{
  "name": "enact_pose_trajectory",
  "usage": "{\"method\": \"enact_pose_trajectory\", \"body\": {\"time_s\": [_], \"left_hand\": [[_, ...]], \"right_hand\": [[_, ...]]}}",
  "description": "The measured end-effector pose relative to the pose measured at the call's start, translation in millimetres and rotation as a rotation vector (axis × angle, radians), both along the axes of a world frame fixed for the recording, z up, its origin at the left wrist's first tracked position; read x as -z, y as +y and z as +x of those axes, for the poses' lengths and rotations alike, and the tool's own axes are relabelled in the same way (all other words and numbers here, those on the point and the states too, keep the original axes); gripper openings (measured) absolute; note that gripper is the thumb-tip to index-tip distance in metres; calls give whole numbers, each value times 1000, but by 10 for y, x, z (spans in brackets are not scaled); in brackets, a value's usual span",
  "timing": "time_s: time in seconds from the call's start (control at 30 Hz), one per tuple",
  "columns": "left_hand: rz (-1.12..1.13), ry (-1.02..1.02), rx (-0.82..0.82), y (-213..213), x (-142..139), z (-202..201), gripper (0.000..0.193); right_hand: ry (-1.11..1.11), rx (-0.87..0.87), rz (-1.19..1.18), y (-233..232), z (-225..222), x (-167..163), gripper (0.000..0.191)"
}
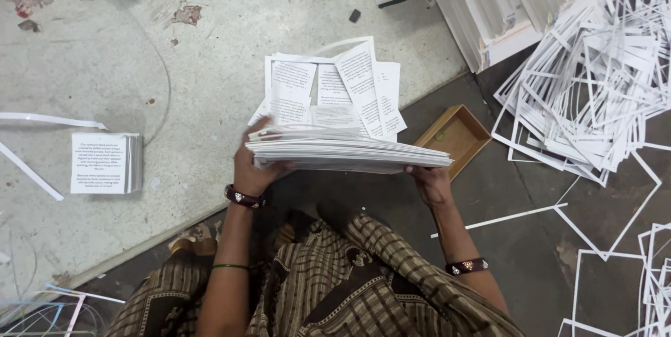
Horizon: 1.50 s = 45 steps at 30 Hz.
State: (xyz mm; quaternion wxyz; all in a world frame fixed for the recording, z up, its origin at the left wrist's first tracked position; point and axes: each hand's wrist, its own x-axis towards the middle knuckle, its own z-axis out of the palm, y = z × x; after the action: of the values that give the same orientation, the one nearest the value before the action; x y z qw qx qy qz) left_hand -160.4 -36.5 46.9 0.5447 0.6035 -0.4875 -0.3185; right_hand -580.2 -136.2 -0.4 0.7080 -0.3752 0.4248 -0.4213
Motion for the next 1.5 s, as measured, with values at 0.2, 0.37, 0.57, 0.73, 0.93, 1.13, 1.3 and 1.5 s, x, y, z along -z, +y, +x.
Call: {"method": "enact_pose_trajectory", "body": {"time_s": [0.2,0.37,0.57,0.73,0.93,1.13,1.3,1.5], "left_hand": [[-82,-117,-43,126,39,3,53],[304,197,70,83,365,23,41],[256,318,79,-57,479,55,26],[169,160,64,-132,307,89,34],[97,199,47,-188,345,38,59],[187,303,32,-243,474,-10,37],[225,358,39,-268,357,25,31],[239,392,44,-208,148,49,34]], "right_hand": [[-15,-29,-54,68,-8,-18,30],[20,10,-37,-3,172,-129,42],[-38,22,-115,-244,216,-280,35],[462,-133,-277,-457,224,-224,22],[516,-119,-226,-354,374,-149,27],[318,-34,-302,-332,576,-179,31],[309,15,-207,-375,608,-258,31],[465,-115,-157,-422,427,-626,34]]}}
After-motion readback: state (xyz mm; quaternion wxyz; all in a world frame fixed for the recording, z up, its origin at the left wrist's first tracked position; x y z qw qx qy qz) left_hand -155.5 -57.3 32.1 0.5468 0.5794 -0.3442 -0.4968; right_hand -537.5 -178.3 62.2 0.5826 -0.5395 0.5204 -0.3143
